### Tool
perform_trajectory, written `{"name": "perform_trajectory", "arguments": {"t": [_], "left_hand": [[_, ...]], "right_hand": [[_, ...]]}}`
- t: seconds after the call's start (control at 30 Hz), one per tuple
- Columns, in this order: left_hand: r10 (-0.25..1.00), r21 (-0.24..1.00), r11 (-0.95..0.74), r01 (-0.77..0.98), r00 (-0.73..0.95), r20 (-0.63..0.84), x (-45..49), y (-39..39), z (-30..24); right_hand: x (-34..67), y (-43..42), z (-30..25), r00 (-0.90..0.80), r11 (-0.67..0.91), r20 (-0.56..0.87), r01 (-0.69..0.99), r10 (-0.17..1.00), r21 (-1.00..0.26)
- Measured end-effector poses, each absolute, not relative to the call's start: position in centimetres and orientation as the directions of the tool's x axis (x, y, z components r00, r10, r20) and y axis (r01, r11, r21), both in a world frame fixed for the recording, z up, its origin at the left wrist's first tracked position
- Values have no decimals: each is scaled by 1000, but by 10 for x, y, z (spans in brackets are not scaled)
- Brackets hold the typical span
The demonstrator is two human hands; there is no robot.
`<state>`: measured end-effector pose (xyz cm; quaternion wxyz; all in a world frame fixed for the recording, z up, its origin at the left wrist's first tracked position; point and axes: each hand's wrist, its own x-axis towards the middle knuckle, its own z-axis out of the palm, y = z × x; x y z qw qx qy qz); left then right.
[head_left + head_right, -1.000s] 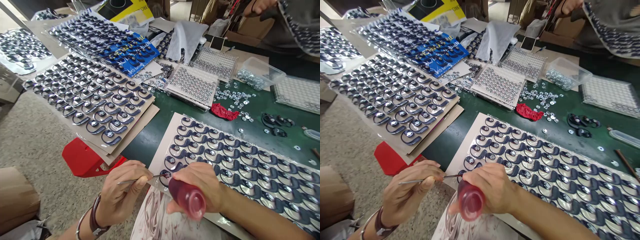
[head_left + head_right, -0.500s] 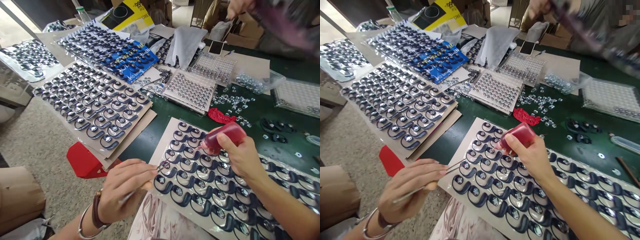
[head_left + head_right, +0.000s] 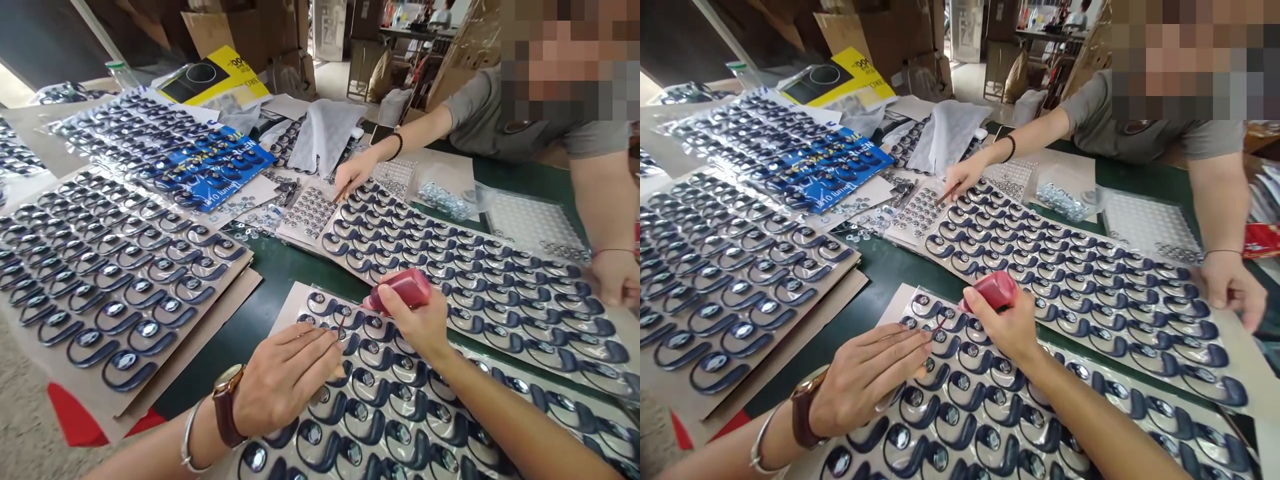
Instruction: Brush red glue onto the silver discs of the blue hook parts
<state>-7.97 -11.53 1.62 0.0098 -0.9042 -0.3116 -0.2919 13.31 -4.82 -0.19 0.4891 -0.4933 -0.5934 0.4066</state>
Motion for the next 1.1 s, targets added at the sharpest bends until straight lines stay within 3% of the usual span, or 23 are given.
{"name": "perform_trajectory", "arguments": {"t": [0.17, 0.57, 0.8, 1.1], "left_hand": [[564, 165, -800, 576, 630, 534, -76, -109, 14], [511, 14, -813, 583, 700, 499, -74, -112, 12], [527, 29, -805, 593, 692, 494, -73, -112, 12], [544, 60, -803, 593, 687, 481, -76, -116, 9]], "right_hand": [[129, -46, -13, -82, 136, 126, 128, 989, -982], [127, -46, -23, -155, 117, 83, 227, 984, -967], [128, -45, -26, -133, 177, 140, 324, 981, -929], [127, -46, -29, -107, 116, 90, 268, 990, -956]]}}
